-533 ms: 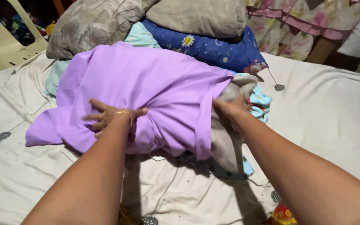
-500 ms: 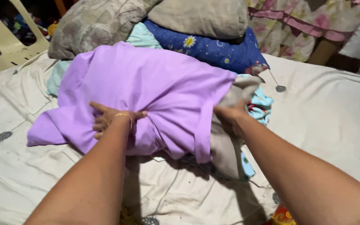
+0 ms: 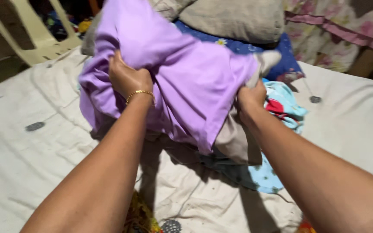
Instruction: The person folds a purple pillowcase on a bed, then places it aside. They then pick up a patterned pillowcase and a light blue pillowcase, folding them together and placing them on the bed.
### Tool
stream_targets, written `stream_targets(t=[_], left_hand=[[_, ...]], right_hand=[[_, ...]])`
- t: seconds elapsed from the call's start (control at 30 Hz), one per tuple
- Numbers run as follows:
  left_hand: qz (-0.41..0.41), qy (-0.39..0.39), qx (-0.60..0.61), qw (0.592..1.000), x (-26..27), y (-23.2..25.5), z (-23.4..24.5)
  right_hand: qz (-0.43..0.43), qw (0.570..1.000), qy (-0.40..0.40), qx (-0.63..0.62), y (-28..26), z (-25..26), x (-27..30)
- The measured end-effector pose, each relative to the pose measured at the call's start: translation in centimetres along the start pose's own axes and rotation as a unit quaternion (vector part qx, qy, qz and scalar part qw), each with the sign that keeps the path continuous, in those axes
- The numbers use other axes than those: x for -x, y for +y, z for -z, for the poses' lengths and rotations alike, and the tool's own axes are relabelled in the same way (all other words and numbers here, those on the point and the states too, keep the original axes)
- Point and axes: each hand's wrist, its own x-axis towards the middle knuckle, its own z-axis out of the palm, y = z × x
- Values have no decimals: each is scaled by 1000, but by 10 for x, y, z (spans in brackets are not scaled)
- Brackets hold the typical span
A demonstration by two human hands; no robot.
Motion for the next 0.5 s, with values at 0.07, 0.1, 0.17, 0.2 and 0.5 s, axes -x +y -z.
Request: stream_targets(t=[0.07,0.1,0.17,0.2,0.5], left_hand=[[73,-41,-44,996,-20,-7,21],[110,-63,-63,990,-26,-9,28],[165,-73,-126,975,-24,-14,36],[192,-79,-156,966,-20,-18,36],[221,-448,-205,842,69,3,21]], right_hand=[[71,997,-29,-26,1,-22,-12],[44,995,-80,-43,0,-29,-16],[-10,981,-179,-76,-2,-40,-21],[-53,970,-229,-57,-1,-42,-21],[-76,882,-417,207,63,-13,-1]])
